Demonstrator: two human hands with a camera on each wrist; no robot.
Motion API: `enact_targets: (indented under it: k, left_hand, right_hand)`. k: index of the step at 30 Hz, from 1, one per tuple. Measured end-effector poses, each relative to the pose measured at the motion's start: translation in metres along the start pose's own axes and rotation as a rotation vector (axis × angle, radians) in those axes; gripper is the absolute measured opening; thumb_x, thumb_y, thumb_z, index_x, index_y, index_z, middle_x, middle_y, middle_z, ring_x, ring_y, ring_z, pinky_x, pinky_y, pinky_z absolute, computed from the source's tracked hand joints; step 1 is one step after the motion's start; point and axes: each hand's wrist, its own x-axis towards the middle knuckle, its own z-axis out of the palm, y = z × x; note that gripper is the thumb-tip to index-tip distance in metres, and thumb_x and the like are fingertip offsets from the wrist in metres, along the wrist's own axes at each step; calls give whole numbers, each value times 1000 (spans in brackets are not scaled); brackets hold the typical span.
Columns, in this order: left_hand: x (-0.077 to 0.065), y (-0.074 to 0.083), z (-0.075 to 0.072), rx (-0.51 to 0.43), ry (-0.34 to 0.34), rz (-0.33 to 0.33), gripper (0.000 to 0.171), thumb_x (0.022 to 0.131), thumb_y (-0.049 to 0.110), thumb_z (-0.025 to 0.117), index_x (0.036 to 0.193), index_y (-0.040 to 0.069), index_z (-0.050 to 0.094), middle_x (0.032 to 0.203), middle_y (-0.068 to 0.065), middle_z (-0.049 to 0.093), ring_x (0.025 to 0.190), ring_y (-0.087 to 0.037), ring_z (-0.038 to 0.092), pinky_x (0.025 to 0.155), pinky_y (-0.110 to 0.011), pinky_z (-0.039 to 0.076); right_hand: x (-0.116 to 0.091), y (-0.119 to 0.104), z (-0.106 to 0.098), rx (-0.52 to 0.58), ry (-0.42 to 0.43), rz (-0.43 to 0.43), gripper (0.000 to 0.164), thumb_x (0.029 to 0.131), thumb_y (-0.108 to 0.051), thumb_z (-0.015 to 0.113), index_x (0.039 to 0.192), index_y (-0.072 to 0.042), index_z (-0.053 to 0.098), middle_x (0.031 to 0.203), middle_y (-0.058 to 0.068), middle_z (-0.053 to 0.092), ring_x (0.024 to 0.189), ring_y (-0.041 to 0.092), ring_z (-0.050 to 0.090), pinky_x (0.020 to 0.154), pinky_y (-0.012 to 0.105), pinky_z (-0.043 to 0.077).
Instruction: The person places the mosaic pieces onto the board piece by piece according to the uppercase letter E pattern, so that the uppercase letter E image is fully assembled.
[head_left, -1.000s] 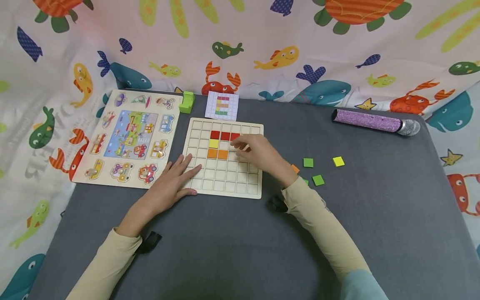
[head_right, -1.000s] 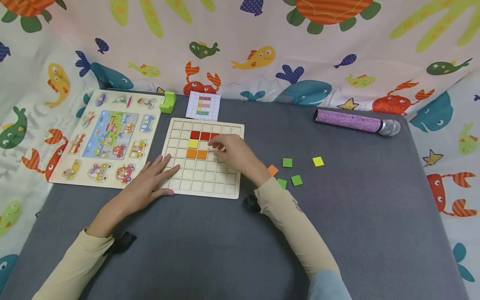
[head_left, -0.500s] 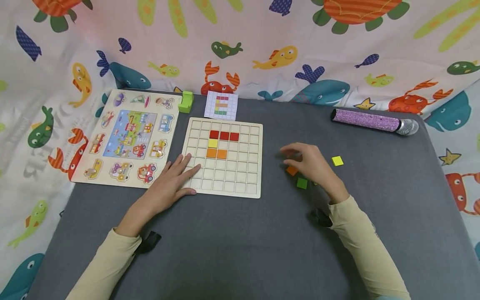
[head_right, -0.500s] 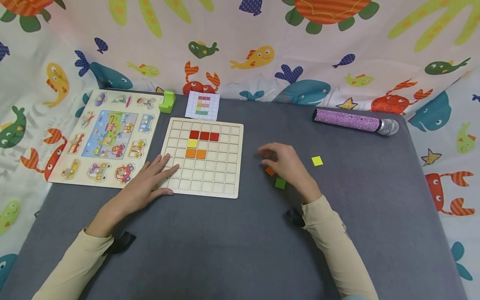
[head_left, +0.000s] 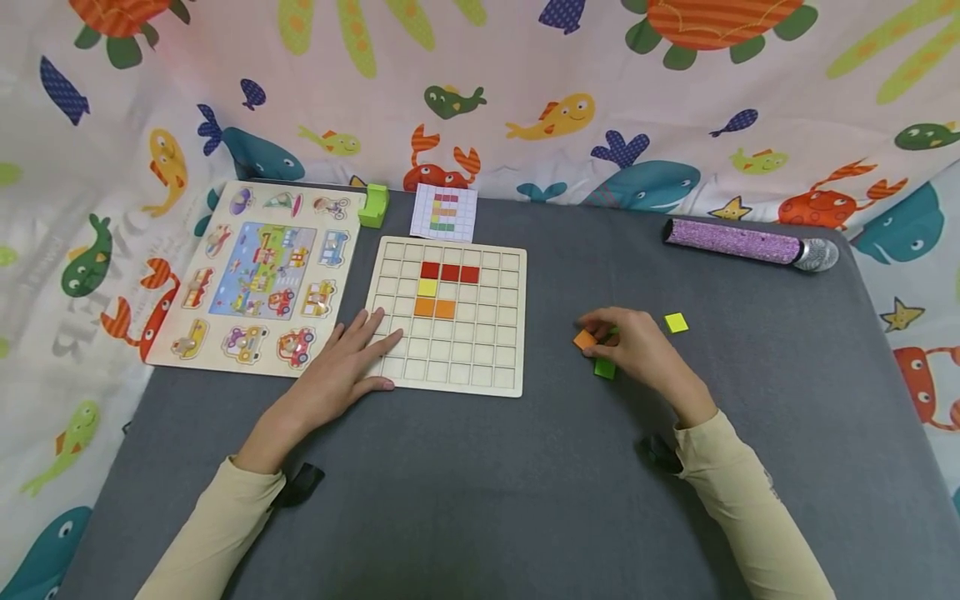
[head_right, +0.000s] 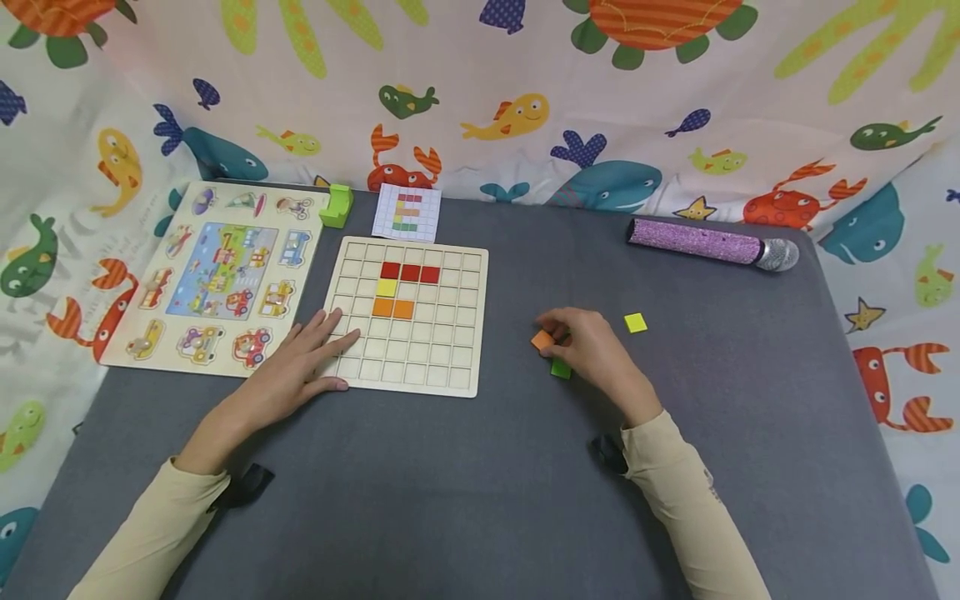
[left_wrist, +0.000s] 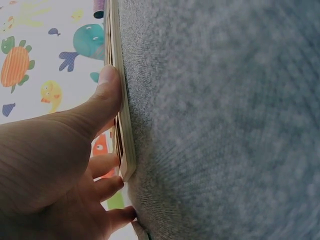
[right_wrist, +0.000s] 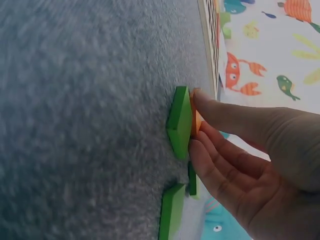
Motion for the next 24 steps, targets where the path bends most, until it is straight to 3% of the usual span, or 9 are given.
enact_targets:
  k: [7,14,24]
  left_hand:
    - [0,1,-1,5,-2,-2,72,91,36,68,152,13,38,162,-17,14,150,-36,4,116,-61,6]
    - [1,1,-1,-7,0,-6,71,91,36,68,152,13,39,162,-16,14,150,-36,4,116,-60,6]
    - [0,2,-1,-9,10,0,71,91,35,68,151,12,39,162,-17,16,149,-37,6,116,-61,7]
  right_hand:
    - [3,-7,3,2,-8,-18,36,80,6,77,115,2,69,101,12,68,90,25,64,76,39,57]
    - [13,-11,2,32,3,-30,31,85,4,73,115,1,69,94,10,68,87,21,64,77,39,57]
    - [51,-44,10,62,-32,-96,30,87,0,73,117,-1,69,94,8,68,86,19,63,78,38,56]
